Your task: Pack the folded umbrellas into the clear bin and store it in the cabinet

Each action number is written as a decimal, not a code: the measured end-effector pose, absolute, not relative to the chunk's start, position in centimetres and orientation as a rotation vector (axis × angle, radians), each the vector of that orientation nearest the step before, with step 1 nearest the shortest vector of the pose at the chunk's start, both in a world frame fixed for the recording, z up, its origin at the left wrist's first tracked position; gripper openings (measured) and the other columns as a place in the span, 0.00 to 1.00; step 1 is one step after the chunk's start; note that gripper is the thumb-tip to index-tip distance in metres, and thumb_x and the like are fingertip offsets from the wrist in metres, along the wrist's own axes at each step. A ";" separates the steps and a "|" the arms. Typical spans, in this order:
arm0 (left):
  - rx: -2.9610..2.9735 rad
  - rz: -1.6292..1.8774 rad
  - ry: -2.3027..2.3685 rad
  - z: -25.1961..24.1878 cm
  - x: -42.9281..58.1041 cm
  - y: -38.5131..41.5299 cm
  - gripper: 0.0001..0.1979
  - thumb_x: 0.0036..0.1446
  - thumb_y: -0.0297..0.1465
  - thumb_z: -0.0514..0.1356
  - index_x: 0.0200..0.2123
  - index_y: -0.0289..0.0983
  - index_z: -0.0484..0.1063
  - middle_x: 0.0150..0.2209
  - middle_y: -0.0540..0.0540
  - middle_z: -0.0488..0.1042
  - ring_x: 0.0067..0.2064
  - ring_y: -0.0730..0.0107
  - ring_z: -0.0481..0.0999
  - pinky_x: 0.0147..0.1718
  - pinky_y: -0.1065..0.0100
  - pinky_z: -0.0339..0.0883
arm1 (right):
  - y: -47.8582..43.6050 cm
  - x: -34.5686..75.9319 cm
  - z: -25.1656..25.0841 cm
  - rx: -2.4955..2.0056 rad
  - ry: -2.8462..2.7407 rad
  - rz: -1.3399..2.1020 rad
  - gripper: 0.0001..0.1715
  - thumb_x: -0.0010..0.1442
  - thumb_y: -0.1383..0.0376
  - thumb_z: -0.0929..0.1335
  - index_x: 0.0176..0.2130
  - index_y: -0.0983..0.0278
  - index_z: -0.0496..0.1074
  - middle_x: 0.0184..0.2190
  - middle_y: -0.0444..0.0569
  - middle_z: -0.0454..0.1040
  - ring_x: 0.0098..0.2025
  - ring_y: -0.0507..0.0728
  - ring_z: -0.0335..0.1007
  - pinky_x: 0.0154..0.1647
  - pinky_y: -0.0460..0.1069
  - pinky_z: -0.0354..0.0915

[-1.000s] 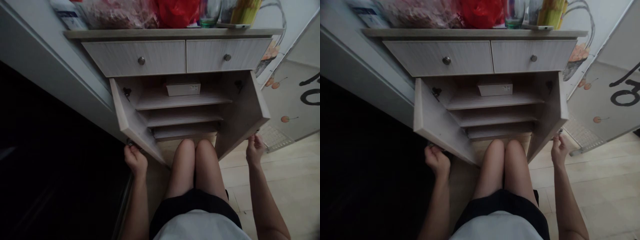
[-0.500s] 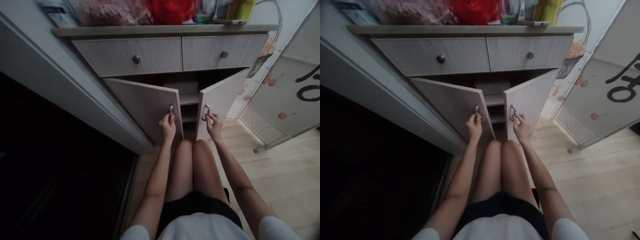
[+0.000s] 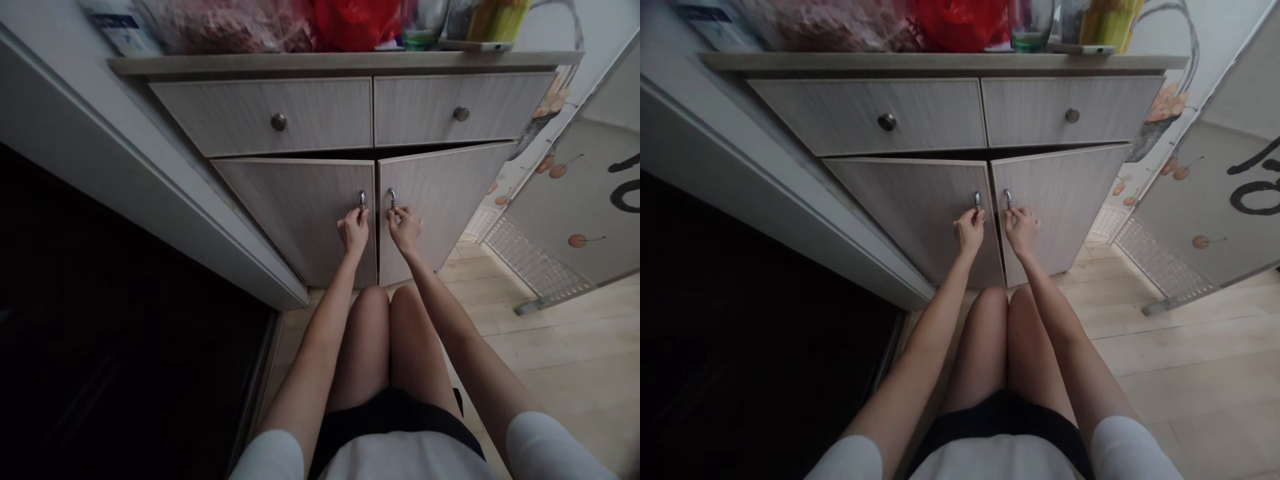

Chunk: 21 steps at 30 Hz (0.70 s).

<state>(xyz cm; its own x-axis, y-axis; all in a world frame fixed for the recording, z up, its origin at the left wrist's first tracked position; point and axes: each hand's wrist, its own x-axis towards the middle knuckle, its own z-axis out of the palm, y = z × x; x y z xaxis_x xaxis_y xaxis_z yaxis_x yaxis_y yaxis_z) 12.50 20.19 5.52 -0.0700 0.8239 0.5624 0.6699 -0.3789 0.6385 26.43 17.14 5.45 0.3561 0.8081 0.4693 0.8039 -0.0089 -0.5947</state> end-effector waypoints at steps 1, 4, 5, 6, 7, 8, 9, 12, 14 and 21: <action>2.029 1.423 1.660 5.7 12.6 20.6 0.14 0.68 0.36 0.55 0.35 0.37 0.77 0.36 0.40 0.81 0.39 0.60 0.78 0.42 0.64 0.63 | 17.6 26.3 5.6 -1.788 -1.421 0.009 0.22 0.72 0.56 0.59 0.49 0.60 0.79 0.46 0.53 0.75 0.49 0.60 0.68 0.50 0.55 0.54; 2.032 1.384 1.682 6.1 13.0 21.6 0.13 0.67 0.35 0.57 0.33 0.38 0.76 0.35 0.40 0.80 0.39 0.59 0.78 0.41 0.64 0.61 | 18.8 25.9 6.0 -1.804 -1.414 0.018 0.23 0.71 0.56 0.59 0.50 0.60 0.79 0.47 0.55 0.75 0.49 0.61 0.68 0.51 0.55 0.55; 2.033 1.374 1.688 6.3 13.1 22.0 0.13 0.67 0.35 0.57 0.32 0.38 0.76 0.35 0.40 0.80 0.39 0.59 0.78 0.41 0.64 0.61 | 19.2 25.8 6.2 -1.810 -1.412 0.025 0.23 0.71 0.56 0.59 0.50 0.61 0.79 0.47 0.55 0.75 0.49 0.61 0.68 0.50 0.55 0.55; 2.034 1.368 1.692 6.4 13.2 22.3 0.12 0.67 0.34 0.57 0.32 0.38 0.76 0.35 0.40 0.80 0.39 0.59 0.78 0.40 0.64 0.60 | 19.5 25.7 6.4 -1.815 -1.413 0.033 0.22 0.71 0.57 0.59 0.49 0.61 0.79 0.47 0.55 0.76 0.49 0.61 0.68 0.50 0.55 0.55; 2.036 1.362 1.693 6.5 13.3 22.6 0.12 0.67 0.35 0.57 0.32 0.38 0.76 0.35 0.40 0.80 0.39 0.59 0.78 0.40 0.64 0.60 | 19.8 25.7 6.5 -1.818 -1.415 0.041 0.22 0.71 0.57 0.60 0.49 0.61 0.79 0.47 0.55 0.76 0.49 0.61 0.68 0.50 0.56 0.56; 2.039 1.356 1.692 6.6 13.4 22.9 0.13 0.67 0.35 0.57 0.32 0.38 0.76 0.36 0.39 0.80 0.39 0.59 0.77 0.40 0.64 0.60 | 20.1 25.7 6.7 -1.820 -1.417 0.048 0.22 0.71 0.57 0.60 0.48 0.61 0.80 0.47 0.55 0.76 0.48 0.61 0.68 0.51 0.56 0.56; 2.045 1.350 1.691 6.6 13.4 23.2 0.13 0.67 0.35 0.57 0.32 0.38 0.76 0.36 0.39 0.80 0.39 0.59 0.77 0.40 0.64 0.59 | 20.4 25.7 6.8 -1.822 -1.421 0.053 0.22 0.71 0.57 0.60 0.48 0.61 0.80 0.46 0.55 0.76 0.48 0.62 0.68 0.51 0.56 0.56; 2.065 1.330 1.694 6.7 13.5 24.1 0.13 0.68 0.35 0.57 0.32 0.38 0.76 0.35 0.40 0.80 0.38 0.60 0.77 0.39 0.65 0.59 | 21.2 25.7 6.9 -1.827 -1.434 0.047 0.22 0.70 0.58 0.60 0.48 0.62 0.80 0.47 0.57 0.76 0.48 0.62 0.68 0.52 0.57 0.56; 2.076 1.320 1.697 6.8 13.6 24.5 0.14 0.68 0.36 0.57 0.31 0.38 0.76 0.35 0.40 0.80 0.37 0.61 0.76 0.39 0.65 0.60 | 21.7 25.7 7.0 -1.837 -1.437 0.034 0.22 0.70 0.58 0.60 0.48 0.62 0.80 0.47 0.57 0.76 0.49 0.62 0.68 0.53 0.58 0.55; 2.049 1.306 1.714 7.1 13.8 25.7 0.15 0.67 0.37 0.57 0.31 0.38 0.77 0.34 0.39 0.80 0.38 0.60 0.78 0.40 0.65 0.62 | 22.9 25.4 7.2 -1.881 -1.432 0.003 0.22 0.70 0.58 0.60 0.47 0.62 0.80 0.47 0.58 0.77 0.49 0.63 0.69 0.53 0.60 0.57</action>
<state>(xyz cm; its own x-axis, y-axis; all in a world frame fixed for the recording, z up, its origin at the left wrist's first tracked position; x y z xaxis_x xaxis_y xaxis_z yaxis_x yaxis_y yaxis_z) 13.82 25.75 7.10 -0.0431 0.8620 0.5051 0.7156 -0.3261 0.6177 25.43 22.87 7.24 0.3720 0.8261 0.4232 0.8245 -0.0847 -0.5595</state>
